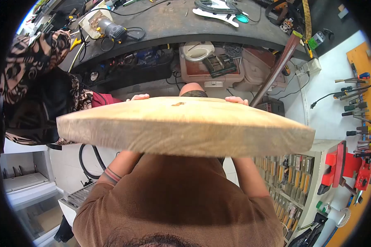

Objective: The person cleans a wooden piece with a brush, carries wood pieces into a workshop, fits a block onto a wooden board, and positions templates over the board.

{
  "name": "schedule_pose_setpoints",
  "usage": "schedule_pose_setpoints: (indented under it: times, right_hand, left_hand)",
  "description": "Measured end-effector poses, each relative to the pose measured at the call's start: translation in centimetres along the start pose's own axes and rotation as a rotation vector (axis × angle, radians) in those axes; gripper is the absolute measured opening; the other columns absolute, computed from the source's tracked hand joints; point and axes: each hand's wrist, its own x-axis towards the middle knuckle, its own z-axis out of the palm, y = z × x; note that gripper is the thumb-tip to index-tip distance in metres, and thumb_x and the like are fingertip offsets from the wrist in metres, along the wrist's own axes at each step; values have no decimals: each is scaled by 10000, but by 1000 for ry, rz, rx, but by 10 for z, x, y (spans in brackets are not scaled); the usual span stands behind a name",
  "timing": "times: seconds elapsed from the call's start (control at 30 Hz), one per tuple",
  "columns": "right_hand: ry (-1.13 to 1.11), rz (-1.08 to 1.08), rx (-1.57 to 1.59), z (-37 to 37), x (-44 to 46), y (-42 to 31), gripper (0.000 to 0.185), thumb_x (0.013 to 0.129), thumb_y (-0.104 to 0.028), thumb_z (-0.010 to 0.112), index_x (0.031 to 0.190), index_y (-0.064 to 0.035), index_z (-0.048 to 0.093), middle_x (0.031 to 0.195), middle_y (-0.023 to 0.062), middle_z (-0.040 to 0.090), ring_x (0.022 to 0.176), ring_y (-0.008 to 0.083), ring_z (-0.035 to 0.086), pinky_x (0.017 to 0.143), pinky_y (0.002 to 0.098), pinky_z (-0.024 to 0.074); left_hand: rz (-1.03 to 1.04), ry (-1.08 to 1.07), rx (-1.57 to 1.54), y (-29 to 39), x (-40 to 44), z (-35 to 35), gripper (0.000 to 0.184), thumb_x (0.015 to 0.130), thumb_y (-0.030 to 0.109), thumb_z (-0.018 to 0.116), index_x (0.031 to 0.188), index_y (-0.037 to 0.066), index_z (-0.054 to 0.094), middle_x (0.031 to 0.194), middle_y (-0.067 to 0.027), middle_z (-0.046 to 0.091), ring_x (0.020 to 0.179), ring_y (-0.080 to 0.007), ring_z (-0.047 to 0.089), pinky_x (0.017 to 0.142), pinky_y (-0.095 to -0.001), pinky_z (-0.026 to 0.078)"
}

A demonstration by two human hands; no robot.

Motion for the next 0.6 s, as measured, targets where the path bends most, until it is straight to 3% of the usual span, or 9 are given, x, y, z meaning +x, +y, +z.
schedule_pose_setpoints:
  times: [0.03, 0.1, 0.13, 0.17, 0.33, 0.47, 0.6]
  right_hand:
    - [84, 150, 296, 2, -5, -2, 624, 1252, -432, 203, 1309, -27, 674, 1281, 138, 702, 1304, 259, 597, 1248, 446, 407]
    - [-185, -45, 357, -55, 1, 61, 675, 1244, -472, 194, 1371, -2, 662, 1385, 150, 656, 1376, 276, 556, 1262, 463, 390]
    - [-341, 41, 466, -69, 3, 65, 697, 1241, -482, 179, 1412, 9, 643, 1450, 154, 623, 1416, 285, 532, 1264, 473, 384]
    - [-335, 49, 465, -68, -1, 65, 701, 1240, -486, 179, 1410, 9, 644, 1450, 152, 622, 1416, 284, 532, 1264, 473, 385]
    - [-310, 80, 452, -51, -11, 42, 717, 1235, -509, 179, 1401, 7, 649, 1450, 145, 617, 1416, 278, 532, 1261, 472, 391]
    - [-34, 210, 462, -7, -25, 4, 660, 1244, -457, 231, 1339, 16, 681, 1356, 150, 666, 1370, 262, 562, 1260, 463, 402]
    - [-66, 145, 416, -2, -26, 7, 654, 1242, -459, 234, 1342, 11, 678, 1363, 143, 653, 1369, 259, 558, 1257, 462, 400]
  left_hand:
    - [-100, 12, -178, -9, -6, -5, 926, 774, 445, 983, 1482, 14, 569, 1334, -151, 649, 1329, -291, 598, 1187, -429, 440]
    - [-247, 56, -528, -34, -15, -15, 890, 793, 444, 955, 1473, 14, 575, 1329, -153, 655, 1315, -288, 606, 1173, -429, 450]
    - [-273, 61, -611, -45, -19, -17, 873, 802, 443, 941, 1469, 13, 578, 1326, -154, 658, 1308, -286, 610, 1166, -428, 455]
    - [-289, 63, -682, -56, -21, -17, 855, 811, 443, 927, 1465, 13, 581, 1324, -155, 661, 1300, -285, 614, 1159, -428, 460]
    - [-333, 70, -776, -72, -30, -22, 772, 857, 440, 856, 1444, 12, 596, 1311, -160, 677, 1265, -276, 634, 1123, -425, 484]
    - [-400, 88, -784, -63, -37, -29, 710, 894, 439, 800, 1427, 11, 608, 1301, -164, 690, 1237, -270, 650, 1095, -424, 504]
    - [-415, 93, -820, -67, -37, -32, 654, 930, 437, 743, 1410, 10, 619, 1290, -168, 703, 1209, -263, 667, 1066, -422, 523]
